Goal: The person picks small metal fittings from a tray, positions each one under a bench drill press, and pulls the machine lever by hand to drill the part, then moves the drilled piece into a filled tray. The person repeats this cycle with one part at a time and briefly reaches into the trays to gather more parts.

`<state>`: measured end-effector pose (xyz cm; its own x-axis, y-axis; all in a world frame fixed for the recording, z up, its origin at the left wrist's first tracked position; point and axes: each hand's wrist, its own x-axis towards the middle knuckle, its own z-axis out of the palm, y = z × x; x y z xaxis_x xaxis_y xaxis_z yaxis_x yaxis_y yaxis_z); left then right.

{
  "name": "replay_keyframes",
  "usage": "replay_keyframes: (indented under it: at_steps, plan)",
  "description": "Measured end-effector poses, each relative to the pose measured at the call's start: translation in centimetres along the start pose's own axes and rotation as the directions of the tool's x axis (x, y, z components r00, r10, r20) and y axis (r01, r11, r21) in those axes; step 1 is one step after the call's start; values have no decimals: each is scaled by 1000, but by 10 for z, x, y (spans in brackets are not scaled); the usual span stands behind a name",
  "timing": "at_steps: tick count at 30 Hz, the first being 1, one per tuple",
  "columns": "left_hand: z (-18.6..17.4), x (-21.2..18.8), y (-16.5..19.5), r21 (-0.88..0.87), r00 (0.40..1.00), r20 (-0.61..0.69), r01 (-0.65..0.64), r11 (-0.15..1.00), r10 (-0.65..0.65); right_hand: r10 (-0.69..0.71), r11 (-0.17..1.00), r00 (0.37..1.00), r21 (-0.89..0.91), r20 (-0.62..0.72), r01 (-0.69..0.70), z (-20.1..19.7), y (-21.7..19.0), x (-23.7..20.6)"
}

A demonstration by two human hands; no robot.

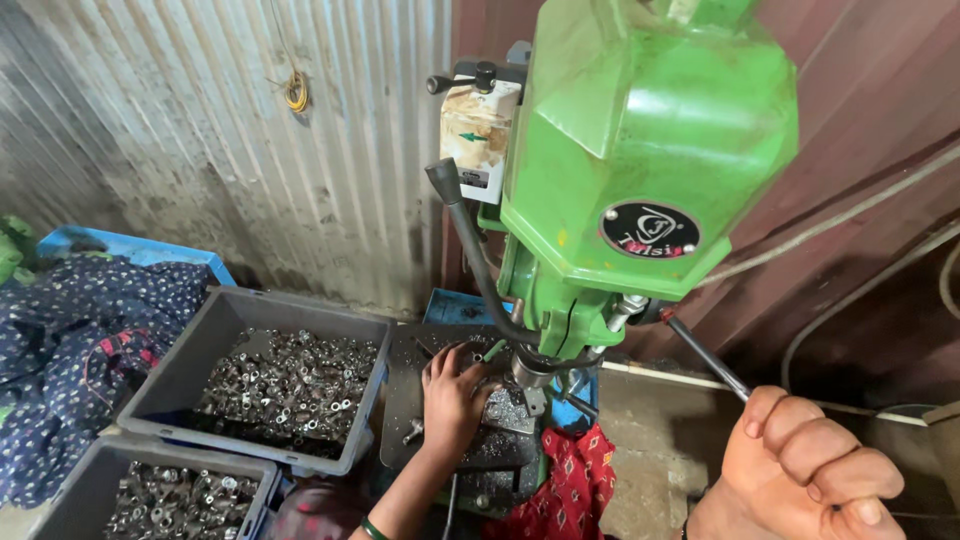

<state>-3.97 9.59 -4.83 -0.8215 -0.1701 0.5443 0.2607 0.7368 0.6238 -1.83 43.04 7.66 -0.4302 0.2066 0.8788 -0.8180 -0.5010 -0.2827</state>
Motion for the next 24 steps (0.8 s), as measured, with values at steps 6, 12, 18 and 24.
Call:
replay_keyframes:
  at_steps: [6, 12, 18, 24]
  plan:
    - [-9, 0, 1, 8, 1000, 15, -20, 1000, 20, -34, 999, 982, 1, 184, 34, 6, 1, 25]
    - [-26, 1, -1, 73, 999, 51, 2, 997, -6, 304, 947, 942, 153, -144, -282, 67, -10, 115]
    - [-75, -15, -20, 153, 907, -411, 165, 974, -90, 514, 632, 836, 743, -190, -220, 92, -4, 160]
    - [-85, -50, -18, 403, 959, 81, 217, 889, -271, 385, 862, 920, 383, -72, -331, 42, 9, 143]
